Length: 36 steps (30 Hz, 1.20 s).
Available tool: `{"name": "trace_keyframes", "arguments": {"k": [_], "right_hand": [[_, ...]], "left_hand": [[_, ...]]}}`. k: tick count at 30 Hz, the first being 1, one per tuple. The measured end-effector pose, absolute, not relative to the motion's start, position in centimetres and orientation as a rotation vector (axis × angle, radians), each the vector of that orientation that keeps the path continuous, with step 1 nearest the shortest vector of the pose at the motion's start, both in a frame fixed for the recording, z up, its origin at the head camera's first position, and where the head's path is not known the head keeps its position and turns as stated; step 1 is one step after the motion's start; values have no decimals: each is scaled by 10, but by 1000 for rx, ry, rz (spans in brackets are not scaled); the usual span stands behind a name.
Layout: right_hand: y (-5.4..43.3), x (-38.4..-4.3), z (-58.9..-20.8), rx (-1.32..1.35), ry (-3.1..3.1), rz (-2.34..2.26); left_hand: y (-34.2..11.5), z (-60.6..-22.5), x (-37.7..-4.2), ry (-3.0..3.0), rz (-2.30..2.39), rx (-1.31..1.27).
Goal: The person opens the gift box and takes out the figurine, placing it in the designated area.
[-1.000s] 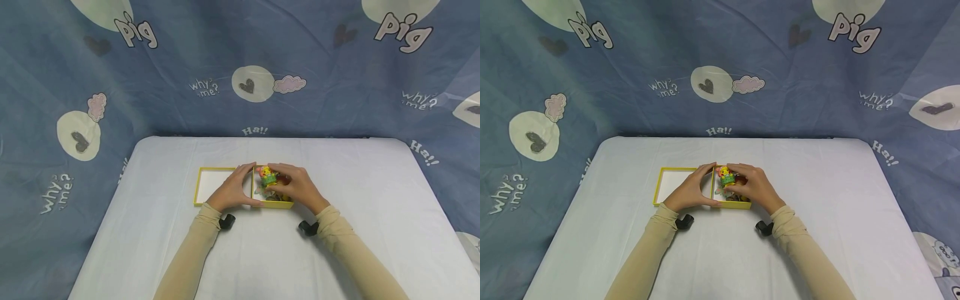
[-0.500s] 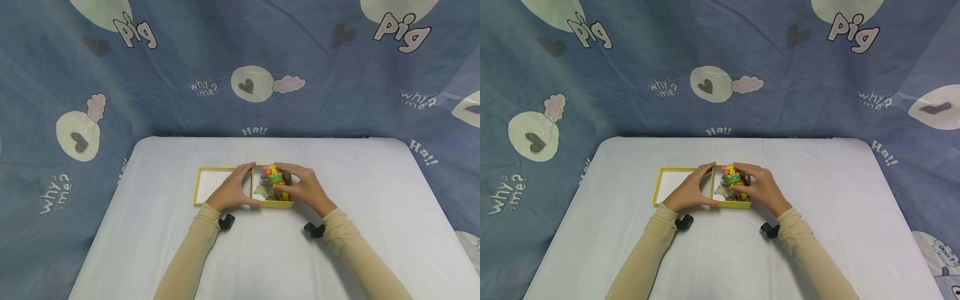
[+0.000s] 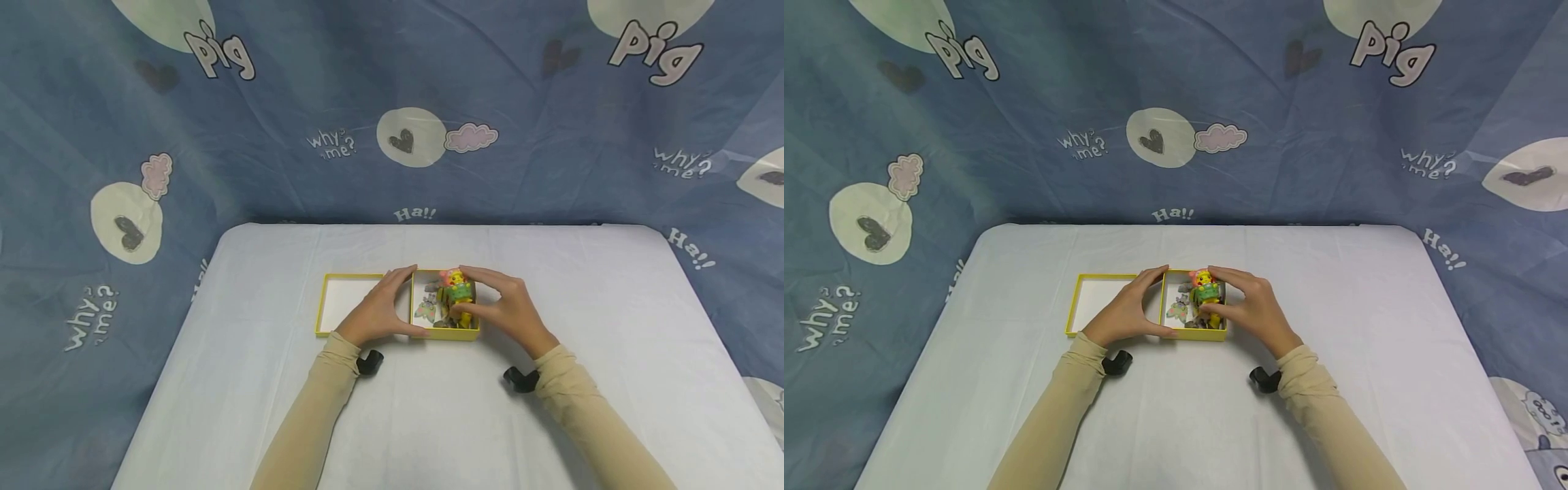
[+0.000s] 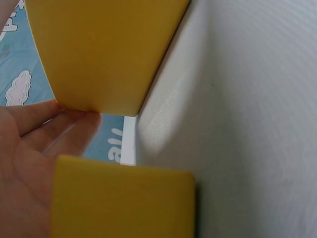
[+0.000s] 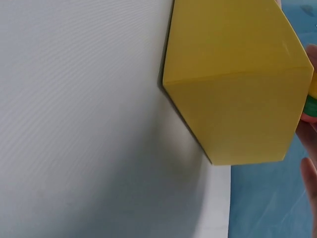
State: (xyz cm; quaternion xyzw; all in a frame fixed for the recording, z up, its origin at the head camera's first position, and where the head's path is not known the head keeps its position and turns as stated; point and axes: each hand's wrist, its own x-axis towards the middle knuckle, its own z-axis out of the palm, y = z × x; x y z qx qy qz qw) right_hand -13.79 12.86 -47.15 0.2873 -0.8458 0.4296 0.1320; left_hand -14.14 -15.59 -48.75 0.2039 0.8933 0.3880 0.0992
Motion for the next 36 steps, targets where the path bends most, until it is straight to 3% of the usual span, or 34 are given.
{"name": "trace_keyframes", "arguments": {"k": [36], "right_hand": [[167, -130, -481, 645, -2438, 1230]], "left_hand": [[-155, -486, -141, 2639, 1135, 585]]}}
